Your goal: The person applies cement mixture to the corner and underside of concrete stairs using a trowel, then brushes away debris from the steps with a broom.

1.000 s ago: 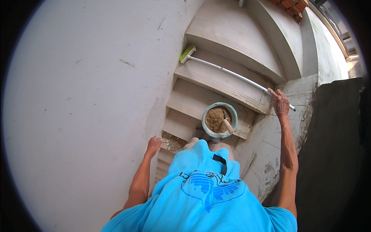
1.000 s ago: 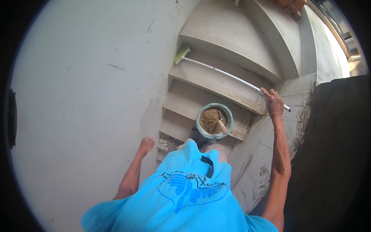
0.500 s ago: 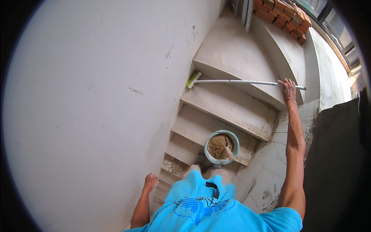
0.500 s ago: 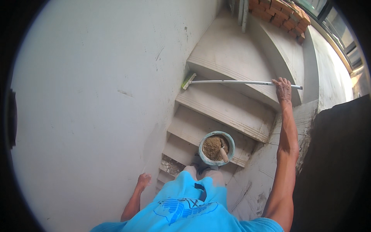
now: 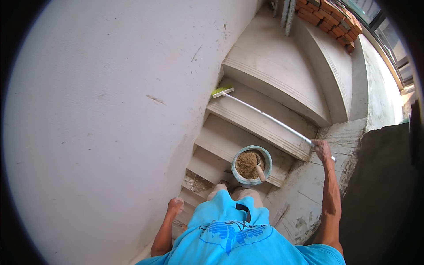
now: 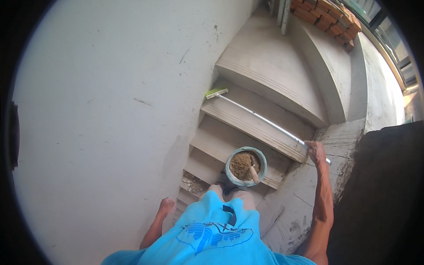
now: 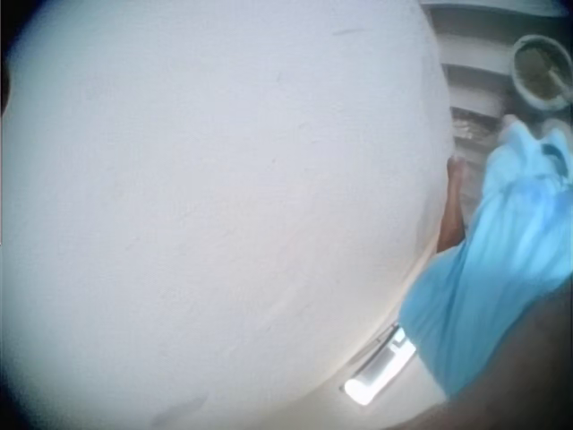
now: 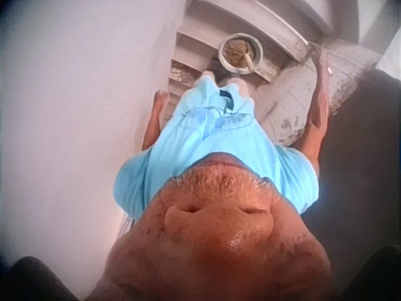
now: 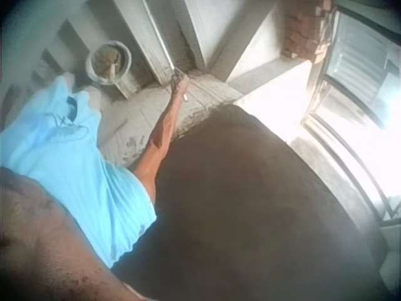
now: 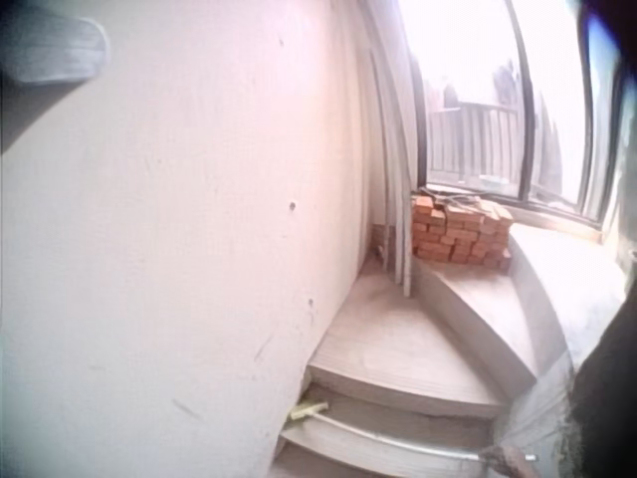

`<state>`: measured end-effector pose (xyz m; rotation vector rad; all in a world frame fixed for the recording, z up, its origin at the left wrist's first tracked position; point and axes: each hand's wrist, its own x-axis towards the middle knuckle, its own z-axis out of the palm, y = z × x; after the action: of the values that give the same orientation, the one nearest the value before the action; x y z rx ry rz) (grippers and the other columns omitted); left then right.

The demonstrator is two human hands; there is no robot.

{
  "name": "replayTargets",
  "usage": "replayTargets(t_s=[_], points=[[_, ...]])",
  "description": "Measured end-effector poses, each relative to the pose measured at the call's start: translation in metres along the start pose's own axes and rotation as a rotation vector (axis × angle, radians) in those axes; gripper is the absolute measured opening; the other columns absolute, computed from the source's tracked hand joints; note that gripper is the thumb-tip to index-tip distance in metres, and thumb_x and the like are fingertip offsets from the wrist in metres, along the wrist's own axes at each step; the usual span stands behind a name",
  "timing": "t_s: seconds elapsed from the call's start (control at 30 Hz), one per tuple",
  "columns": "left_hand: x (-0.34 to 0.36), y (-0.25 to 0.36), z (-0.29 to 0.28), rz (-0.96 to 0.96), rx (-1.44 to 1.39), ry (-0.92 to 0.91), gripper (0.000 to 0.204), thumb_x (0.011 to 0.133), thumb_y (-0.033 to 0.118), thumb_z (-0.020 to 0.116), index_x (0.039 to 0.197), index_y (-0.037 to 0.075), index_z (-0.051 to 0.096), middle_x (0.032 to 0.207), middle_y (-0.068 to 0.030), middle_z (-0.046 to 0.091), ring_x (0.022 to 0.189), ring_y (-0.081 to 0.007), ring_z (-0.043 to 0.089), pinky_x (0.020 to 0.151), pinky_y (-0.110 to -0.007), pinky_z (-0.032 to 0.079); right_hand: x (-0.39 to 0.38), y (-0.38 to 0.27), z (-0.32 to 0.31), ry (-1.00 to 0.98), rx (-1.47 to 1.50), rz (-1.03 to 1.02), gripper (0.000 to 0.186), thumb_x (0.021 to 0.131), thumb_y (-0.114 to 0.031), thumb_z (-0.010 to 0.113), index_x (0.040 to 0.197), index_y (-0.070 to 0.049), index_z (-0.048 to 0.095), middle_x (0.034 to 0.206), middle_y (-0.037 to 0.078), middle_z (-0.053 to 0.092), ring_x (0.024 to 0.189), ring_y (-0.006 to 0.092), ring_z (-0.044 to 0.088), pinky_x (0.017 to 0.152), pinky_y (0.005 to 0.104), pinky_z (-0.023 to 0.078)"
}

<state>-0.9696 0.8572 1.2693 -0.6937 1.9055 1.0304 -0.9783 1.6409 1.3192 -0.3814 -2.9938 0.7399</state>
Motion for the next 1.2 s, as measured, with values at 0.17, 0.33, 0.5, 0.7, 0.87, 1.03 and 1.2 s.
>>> replayTargets(t_s=[0.17,0.33,0.5,0.7,0.87,1.03,1.2], points=[[0.021,0.033,0.006,0.109,0.010,-0.043,0.029,0.086,0.019,0.060,0.109,0.002,0.064,0.089,-0.0084,0.066,0.068,-0.0180,0.065,0.056,-0.031,0.051,-0.090,-0.059,-0.019,-0.457,0.475,0.563,0.024,0.072,-0.011,0.055,0.085,-0.001,0.072,0.057,0.002,0.053,0.043,0.0111,0.047,0.038,0.0289,0.039],[0.031,0.069,0.006,0.171,0.085,-0.047,0.036,0.086,0.024,0.060,0.114,0.002,0.064,0.093,-0.0099,0.068,0.070,-0.0188,0.066,0.057,-0.032,0.052,-0.141,-0.128,-0.016,-0.503,0.912,0.737,0.049,0.081,-0.012,0.053,0.127,0.004,0.060,0.059,0.000,0.051,0.041,0.0058,0.038,0.035,0.0236,0.032],[0.043,0.070,0.005,0.165,0.082,-0.073,0.038,0.085,0.024,0.062,0.116,0.002,0.064,0.095,-0.0110,0.069,0.071,-0.0192,0.067,0.057,-0.032,0.052,-0.115,-0.183,-0.006,-0.504,0.903,0.692,0.062,0.083,-0.011,0.046,0.145,-0.003,0.047,0.062,0.000,0.051,0.043,0.0043,0.034,0.037,0.0227,0.030],[0.043,0.064,0.003,0.180,0.042,-0.068,0.039,0.085,0.023,0.061,0.117,0.001,0.063,0.097,-0.0116,0.069,0.072,-0.0202,0.068,0.058,-0.033,0.053,-0.073,-0.202,0.015,-0.467,0.834,0.625,0.069,0.083,-0.007,0.043,0.151,-0.015,0.042,0.064,0.000,0.052,0.044,0.0045,0.035,0.039,0.0220,0.030],[0.034,0.044,-0.003,0.136,0.033,-0.004,0.033,0.084,0.021,0.063,0.111,0.001,0.064,0.093,-0.0114,0.068,0.069,-0.0191,0.067,0.055,-0.032,0.052,-0.044,-0.203,0.021,-0.433,0.703,0.572,0.071,0.081,-0.004,0.041,0.151,-0.015,0.041,0.064,0.001,0.053,0.045,0.0051,0.038,0.039,0.0221,0.033],[0.036,0.024,0.006,0.024,0.045,-0.004,0.026,0.085,0.020,0.065,0.105,0.003,0.066,0.088,-0.0110,0.067,0.066,-0.0179,0.065,0.052,-0.031,0.052,-0.037,-0.139,0.053,-0.155,0.098,0.123,0.064,0.079,-0.001,0.047,0.141,-0.017,0.055,0.073,0.026,0.062,0.058,0.0324,0.060,0.059,0.0412,0.050],[0.034,0.029,0.020,0.030,0.091,-0.050,0.027,0.085,0.020,0.066,0.106,0.003,0.067,0.088,-0.0105,0.068,0.066,-0.0173,0.065,0.051,-0.031,0.051,0.013,-0.171,-0.006,-0.213,-0.199,0.160,0.058,0.083,0.001,0.049,0.136,-0.019,0.059,0.090,0.033,0.062,0.082,0.0454,0.066,0.076,0.0518,0.050]])
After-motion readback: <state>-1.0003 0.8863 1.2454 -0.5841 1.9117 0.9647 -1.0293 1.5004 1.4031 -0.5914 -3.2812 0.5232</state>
